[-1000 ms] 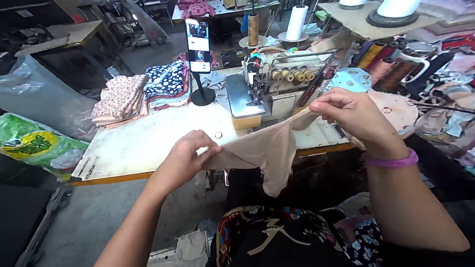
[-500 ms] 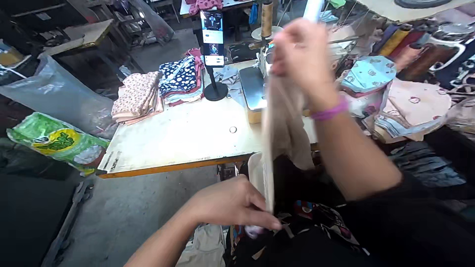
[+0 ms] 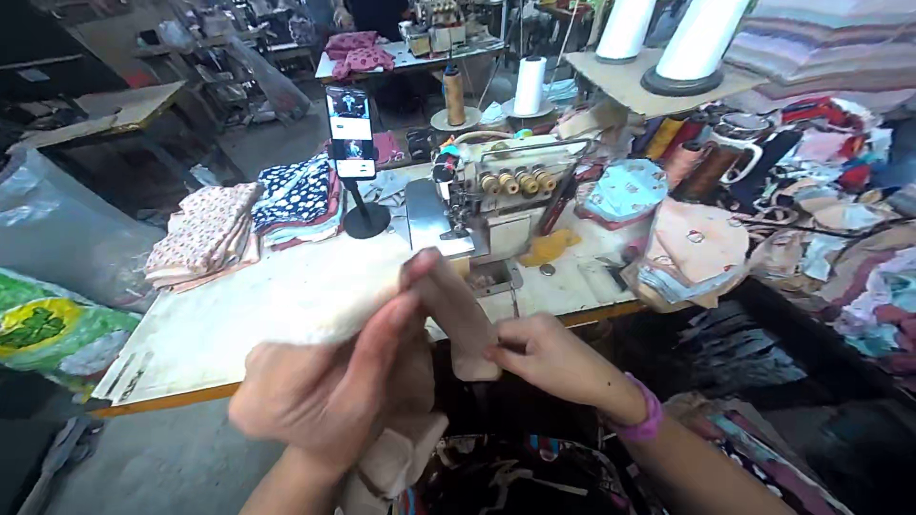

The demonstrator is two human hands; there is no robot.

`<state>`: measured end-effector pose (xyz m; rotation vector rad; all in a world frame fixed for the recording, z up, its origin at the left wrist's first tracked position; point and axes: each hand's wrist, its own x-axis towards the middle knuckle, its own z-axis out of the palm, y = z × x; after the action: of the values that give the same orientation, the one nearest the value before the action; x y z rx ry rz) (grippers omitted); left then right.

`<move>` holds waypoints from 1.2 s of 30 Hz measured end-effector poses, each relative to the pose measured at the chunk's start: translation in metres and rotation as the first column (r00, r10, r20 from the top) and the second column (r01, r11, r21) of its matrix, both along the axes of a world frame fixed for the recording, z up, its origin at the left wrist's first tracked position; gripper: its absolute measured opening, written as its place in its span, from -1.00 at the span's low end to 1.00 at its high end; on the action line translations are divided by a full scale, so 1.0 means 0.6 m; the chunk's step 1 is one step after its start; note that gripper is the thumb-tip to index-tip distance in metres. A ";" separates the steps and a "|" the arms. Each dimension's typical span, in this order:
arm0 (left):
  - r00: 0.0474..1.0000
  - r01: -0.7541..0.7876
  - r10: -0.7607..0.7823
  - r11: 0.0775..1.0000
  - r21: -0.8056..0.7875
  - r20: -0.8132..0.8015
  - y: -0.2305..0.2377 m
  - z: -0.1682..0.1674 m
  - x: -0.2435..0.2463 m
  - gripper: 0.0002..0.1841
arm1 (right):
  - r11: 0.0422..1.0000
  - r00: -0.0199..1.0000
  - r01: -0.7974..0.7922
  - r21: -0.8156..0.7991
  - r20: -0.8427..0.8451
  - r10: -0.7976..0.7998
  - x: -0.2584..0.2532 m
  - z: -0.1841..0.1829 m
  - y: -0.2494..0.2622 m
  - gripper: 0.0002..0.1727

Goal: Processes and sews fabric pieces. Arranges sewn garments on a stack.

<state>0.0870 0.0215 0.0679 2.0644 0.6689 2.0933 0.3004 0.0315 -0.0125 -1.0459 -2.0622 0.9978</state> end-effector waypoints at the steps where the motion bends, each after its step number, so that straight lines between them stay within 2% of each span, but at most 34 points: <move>1: 1.000 -0.020 0.020 1.000 -0.020 0.001 -0.001 -0.011 0.001 -0.88 | 1.000 1.000 0.009 -0.016 0.008 -0.009 0.011 -0.006 0.004 -0.75; 2: 1.000 -0.020 0.019 0.998 -0.052 -0.013 0.000 -0.023 0.005 -0.87 | 1.000 0.999 0.021 0.002 -0.031 -0.021 0.019 -0.002 0.010 -0.68; 4: 0.995 -0.017 0.007 0.995 -0.100 -0.096 0.005 -0.047 0.020 -0.89 | 0.992 0.976 0.061 0.115 -0.213 -0.035 0.017 0.026 0.028 -0.43; 6: 0.967 -0.038 0.022 0.998 -0.058 -0.254 0.007 -0.053 0.034 -0.81 | 0.964 0.941 0.096 0.247 -0.339 -0.006 -0.003 0.065 0.046 -0.31; 7: 0.948 -0.046 0.042 0.999 -0.006 -0.316 0.006 -0.051 0.036 -0.81 | 0.952 0.938 0.100 0.291 -0.347 0.007 -0.013 0.077 0.051 -0.36; 8: 0.934 -0.054 0.067 0.997 0.046 -0.350 0.004 -0.049 0.034 -0.83 | 0.946 0.943 0.099 0.307 -0.332 0.009 -0.024 0.078 0.052 -0.52; 9: 0.927 -0.084 0.108 0.993 0.084 -0.360 0.001 -0.046 0.026 -0.86 | 0.961 0.957 0.087 0.261 -0.290 -0.008 -0.032 0.070 0.047 -0.70; 10: 0.924 -0.126 0.154 0.987 0.103 -0.350 -0.002 -0.041 0.014 -0.88 | 0.985 0.978 0.061 0.162 -0.205 -0.027 -0.035 0.058 0.038 -0.80; 12: 0.919 -0.220 0.243 0.970 0.108 -0.309 -0.005 -0.031 -0.014 -0.88 | 0.996 0.999 0.008 -0.088 -0.052 -0.013 -0.025 0.029 0.033 -0.69; 13: 0.911 -0.271 0.293 0.956 0.116 -0.291 -0.005 -0.030 -0.027 -0.87 | 0.988 0.999 0.009 -0.152 -0.048 -0.016 -0.015 0.012 0.034 -0.66; 14: 0.906 -0.303 0.324 0.946 0.119 -0.274 -0.005 -0.031 -0.039 -0.86 | 0.983 0.995 0.016 -0.183 -0.094 -0.034 -0.003 -0.003 0.032 -0.67; 16: 0.916 -0.328 0.343 0.939 0.104 -0.208 -0.004 -0.040 -0.060 -0.86 | 0.991 0.966 0.026 -0.133 -0.253 -0.060 0.027 -0.021 0.026 -0.73; 18: 0.965 -0.250 0.254 0.967 0.054 -0.070 0.000 -0.054 -0.072 -0.88 | 0.999 0.928 0.054 -0.008 -0.369 -0.053 0.058 -0.019 0.023 -0.82; 20: 0.993 -0.044 0.045 0.999 -0.004 0.112 -0.001 -0.069 -0.076 -0.80 | 0.987 0.889 0.118 0.108 -0.454 -0.056 0.081 -0.011 0.026 -0.88; 23: 0.895 0.252 -0.222 0.967 -0.028 0.387 -0.010 -0.084 -0.074 -0.72 | 0.982 0.763 0.104 0.161 -0.646 0.025 0.085 0.012 0.039 -0.79; 25: 0.806 0.365 -0.316 0.931 0.000 0.500 -0.012 -0.091 -0.077 -0.71 | 0.986 0.687 0.065 0.151 -0.724 0.066 0.068 0.031 0.042 -0.80; 28: 0.766 0.405 -0.352 0.914 0.021 0.537 -0.004 -0.102 -0.088 -0.70 | 0.993 0.637 0.082 0.080 -0.770 0.010 0.038 0.038 0.055 -0.78; 32: 0.740 0.390 -0.274 0.919 -0.059 0.615 0.005 -0.126 -0.098 -0.68 | 0.957 0.584 0.285 -0.057 -0.782 -0.220 0.006 0.007 0.076 -0.86; 33: 0.745 0.382 -0.260 0.921 -0.073 0.615 0.004 -0.132 -0.100 -0.67 | 0.957 0.588 0.281 -0.076 -0.775 -0.234 0.004 0.000 0.075 -0.86; 36: 0.771 0.349 -0.239 0.934 -0.077 0.591 -0.005 -0.146 -0.106 -0.66 | 0.988 0.698 0.137 -0.071 -0.701 -0.147 0.023 -0.013 0.064 -0.84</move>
<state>0.0236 0.0185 -0.0198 1.2255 0.3844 2.1896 0.3144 0.0697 -0.0206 -0.6540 -1.3141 1.1096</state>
